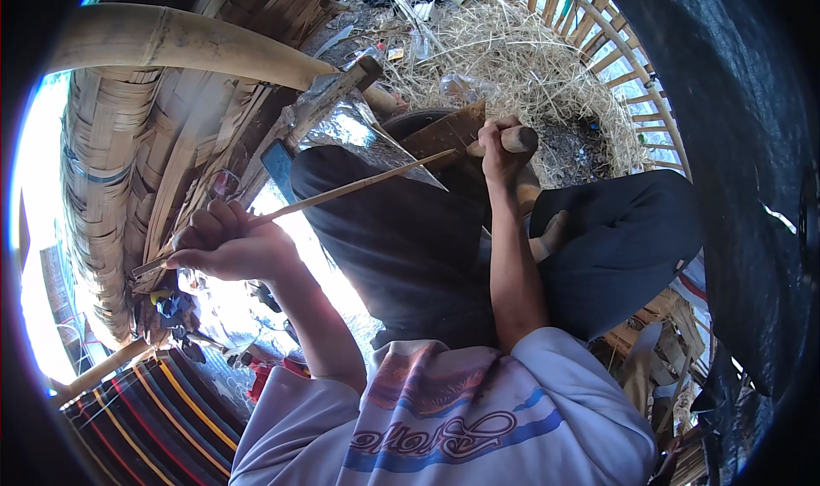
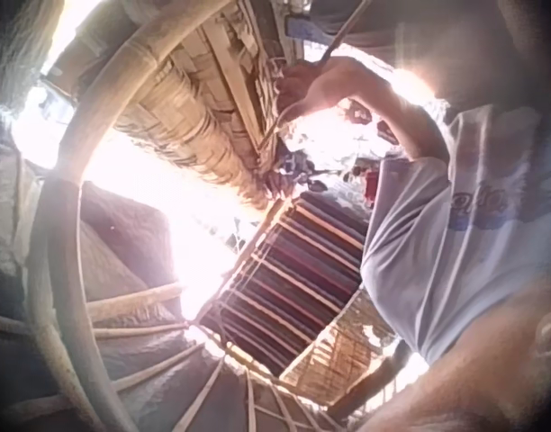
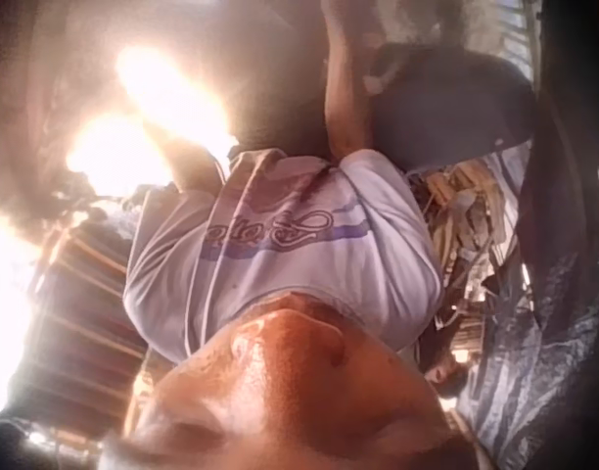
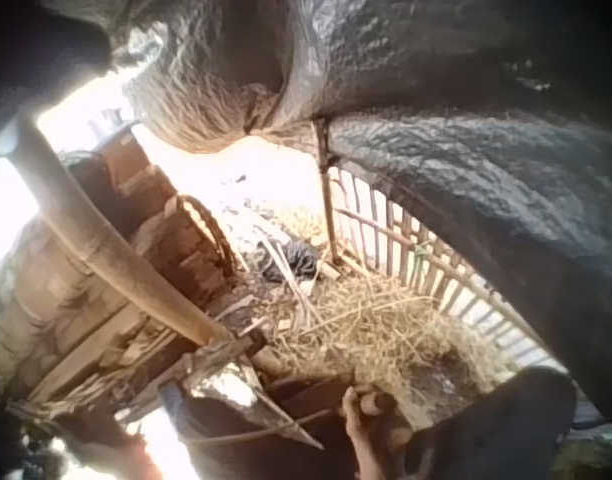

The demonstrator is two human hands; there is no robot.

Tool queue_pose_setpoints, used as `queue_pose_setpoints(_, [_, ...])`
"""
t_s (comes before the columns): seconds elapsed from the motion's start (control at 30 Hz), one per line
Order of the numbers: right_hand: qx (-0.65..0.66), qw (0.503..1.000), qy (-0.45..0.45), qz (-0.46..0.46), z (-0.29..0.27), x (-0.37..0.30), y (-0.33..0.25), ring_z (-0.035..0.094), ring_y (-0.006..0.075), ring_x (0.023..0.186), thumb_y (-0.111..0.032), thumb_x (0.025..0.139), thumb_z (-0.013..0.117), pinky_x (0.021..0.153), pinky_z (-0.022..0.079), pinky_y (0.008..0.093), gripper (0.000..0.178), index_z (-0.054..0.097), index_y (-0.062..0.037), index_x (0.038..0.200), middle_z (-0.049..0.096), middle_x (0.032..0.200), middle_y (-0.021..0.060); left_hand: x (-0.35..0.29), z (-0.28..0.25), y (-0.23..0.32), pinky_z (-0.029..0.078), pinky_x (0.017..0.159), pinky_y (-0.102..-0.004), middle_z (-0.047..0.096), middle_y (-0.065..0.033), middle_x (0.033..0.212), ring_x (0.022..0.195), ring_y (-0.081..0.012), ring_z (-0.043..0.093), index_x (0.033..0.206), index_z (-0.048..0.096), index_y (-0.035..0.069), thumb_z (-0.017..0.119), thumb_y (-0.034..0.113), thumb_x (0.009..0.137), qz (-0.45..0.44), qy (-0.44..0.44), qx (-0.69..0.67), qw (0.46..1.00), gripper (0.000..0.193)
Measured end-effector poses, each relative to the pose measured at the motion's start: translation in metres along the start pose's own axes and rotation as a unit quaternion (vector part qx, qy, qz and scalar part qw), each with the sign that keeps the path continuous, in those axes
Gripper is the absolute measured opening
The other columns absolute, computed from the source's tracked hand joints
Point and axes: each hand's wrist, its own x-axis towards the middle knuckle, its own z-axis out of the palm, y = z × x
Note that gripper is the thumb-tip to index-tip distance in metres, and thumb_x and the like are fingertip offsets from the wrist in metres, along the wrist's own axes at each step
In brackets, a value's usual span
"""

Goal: The person uses a blade to shave a long, thin bamboo strip, pulling the strip across the blade multiple times to refine its thickness.

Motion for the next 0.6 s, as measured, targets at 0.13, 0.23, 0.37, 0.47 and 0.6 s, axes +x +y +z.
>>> queue_pose_setpoints(0.13, [-0.119, 0.992, -0.031, -0.024, -0.001, -0.006, 0.004, 0.052, 0.0089, 0.05, -0.005, 0.077, 0.062, 0.047, 0.041, 0.0231, 0.016, 0.052, -0.0018, 0.065, 0.053, 0.055, 0.0023, 0.001, 0.001, -0.001, 0.024, 0.047, -0.0205, 0.01, 0.0042, 0.055, 0.049, -0.0065, 0.01, 0.065, 0.019, 0.015, 0.031, 0.057, 0.093, 0.0, -0.003, -0.013, 1.0, 0.052])
queue_pose_setpoints(0.23, [-0.036, 0.999, -0.03, -0.002, 0.003, -0.013, 0.02, 0.051, 0.0088, 0.047, -0.004, 0.077, 0.062, 0.045, 0.04, 0.0232, 0.017, 0.052, -0.0026, 0.064, 0.053, 0.054, 0.0024, 0.0, 0.005, -0.001, 0.024, 0.047, -0.0203, 0.011, 0.0045, 0.055, 0.049, -0.007, 0.01, 0.065, 0.018, 0.015, 0.031, 0.057, 0.093, 0.002, 0.007, -0.001, 1.0, 0.052])
queue_pose_setpoints(0.37, [-0.043, 0.999, 0.015, 0.011, -0.003, 0.002, 0.004, 0.052, 0.0097, 0.05, -0.01, 0.075, 0.065, 0.05, 0.042, 0.0271, 0.018, 0.056, -0.0016, 0.062, 0.055, 0.054, 0.0038, 0.001, 0.004, -0.003, 0.029, 0.048, -0.0193, 0.011, 0.0048, 0.056, 0.05, -0.0075, 0.01, 0.065, 0.019, 0.016, 0.029, 0.055, 0.094, -0.006, -0.002, -0.023, 1.0, 0.05])
queue_pose_setpoints(0.47, [0.035, 0.999, 0.014, 0.007, 0.004, 0.008, -0.027, 0.052, 0.0086, 0.05, -0.01, 0.075, 0.064, 0.049, 0.041, 0.0264, 0.02, 0.054, -0.0022, 0.06, 0.054, 0.053, 0.0028, 0.006, -0.005, -0.003, 0.032, 0.05, -0.0198, 0.012, 0.0046, 0.056, 0.05, -0.0074, 0.011, 0.065, 0.019, 0.016, 0.029, 0.054, 0.094, -0.004, 0.014, 0.01, 1.0, 0.05])
queue_pose_setpoints(0.6, [-0.086, 0.995, -0.044, -0.028, 0.008, -0.013, -0.003, 0.053, 0.009, 0.052, -0.012, 0.076, 0.065, 0.051, 0.043, 0.0263, 0.018, 0.055, -0.0037, 0.063, 0.055, 0.056, 0.0016, 0.001, -0.001, 0.0, 0.032, 0.05, -0.0194, 0.012, 0.0046, 0.057, 0.05, -0.0075, 0.011, 0.066, 0.019, 0.016, 0.029, 0.055, 0.094, -0.013, 0.012, -0.016, 1.0, 0.049])
